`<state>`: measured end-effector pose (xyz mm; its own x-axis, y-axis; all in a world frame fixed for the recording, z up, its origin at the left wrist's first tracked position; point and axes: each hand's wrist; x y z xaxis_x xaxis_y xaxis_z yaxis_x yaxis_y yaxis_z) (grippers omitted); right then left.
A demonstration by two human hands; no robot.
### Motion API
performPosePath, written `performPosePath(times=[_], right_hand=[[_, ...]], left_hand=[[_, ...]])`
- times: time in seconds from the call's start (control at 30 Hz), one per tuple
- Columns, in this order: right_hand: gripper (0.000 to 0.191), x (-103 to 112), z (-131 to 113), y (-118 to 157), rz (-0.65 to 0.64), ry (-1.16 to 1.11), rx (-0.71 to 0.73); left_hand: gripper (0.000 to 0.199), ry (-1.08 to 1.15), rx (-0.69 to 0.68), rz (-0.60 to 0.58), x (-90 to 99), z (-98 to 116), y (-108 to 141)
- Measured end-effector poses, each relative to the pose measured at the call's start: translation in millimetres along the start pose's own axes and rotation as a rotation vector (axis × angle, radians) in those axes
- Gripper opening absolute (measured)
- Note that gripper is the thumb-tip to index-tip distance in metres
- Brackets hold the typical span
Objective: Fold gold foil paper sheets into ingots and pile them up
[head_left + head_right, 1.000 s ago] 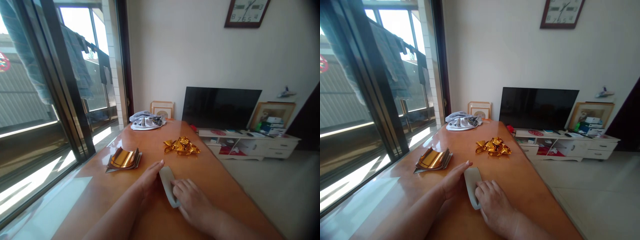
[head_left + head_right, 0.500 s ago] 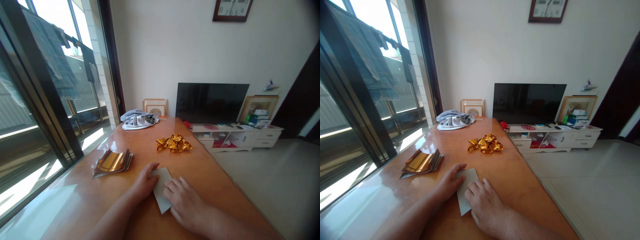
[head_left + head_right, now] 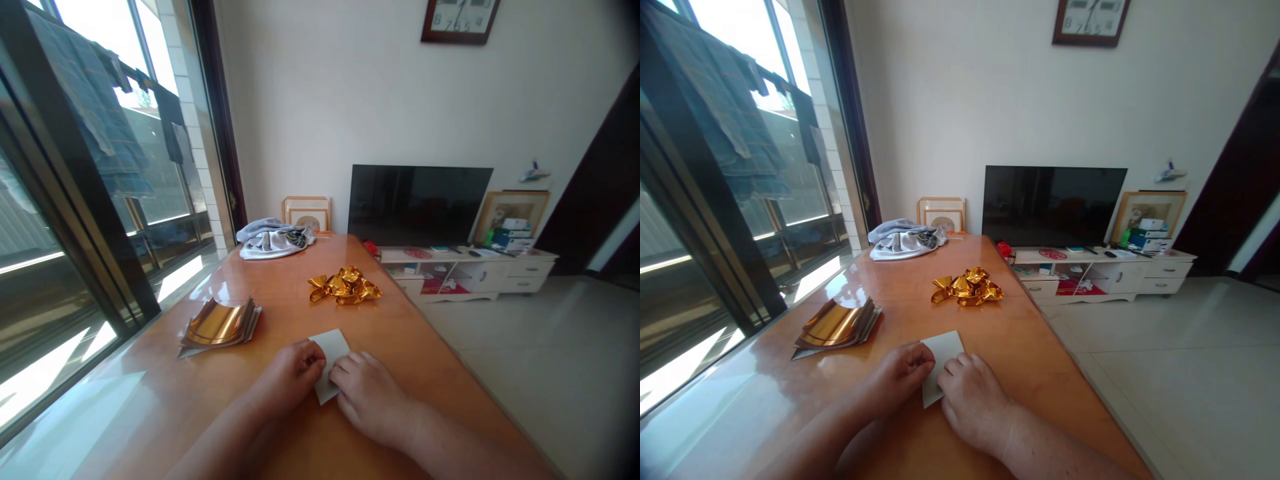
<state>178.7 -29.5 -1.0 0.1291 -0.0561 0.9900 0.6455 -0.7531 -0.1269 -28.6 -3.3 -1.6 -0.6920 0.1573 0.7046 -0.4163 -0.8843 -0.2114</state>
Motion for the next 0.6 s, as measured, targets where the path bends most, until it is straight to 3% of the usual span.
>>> performPosePath(times=[0.13, 0.3, 0.47, 0.6], right_hand=[[0.013, -0.3, 7.3, -1.6, 0.004, -0.041, -0.060], [0.011, -0.1, 9.9, -3.3, 0.015, -0.099, -0.081], [0.009, 4.5, 16.8, -1.3, -0.001, -0.156, -0.028], [0.018, 13.8, 28.9, 4.8, -0.027, -0.210, -0.039]], left_hand=[[0.006, -0.056, 0.019, -0.103, 2.8, 11.4, 6.5], [0.025, -0.133, 0.021, -0.155, 7.2, 18.6, 9.1], [0.012, -0.170, -0.045, -0.184, 5.1, 16.5, 7.4], [0.011, -0.183, -0.074, -0.203, 4.8, 15.4, 7.3]])
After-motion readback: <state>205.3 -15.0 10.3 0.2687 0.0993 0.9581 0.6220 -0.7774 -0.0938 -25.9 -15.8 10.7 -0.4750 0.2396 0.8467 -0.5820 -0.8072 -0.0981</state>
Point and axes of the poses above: each hand's wrist, its own y-axis away from the middle knuckle, its own x-axis out of the back of the hand, z = x × y, and after that the axes turned 2 degrees about y, right-handed
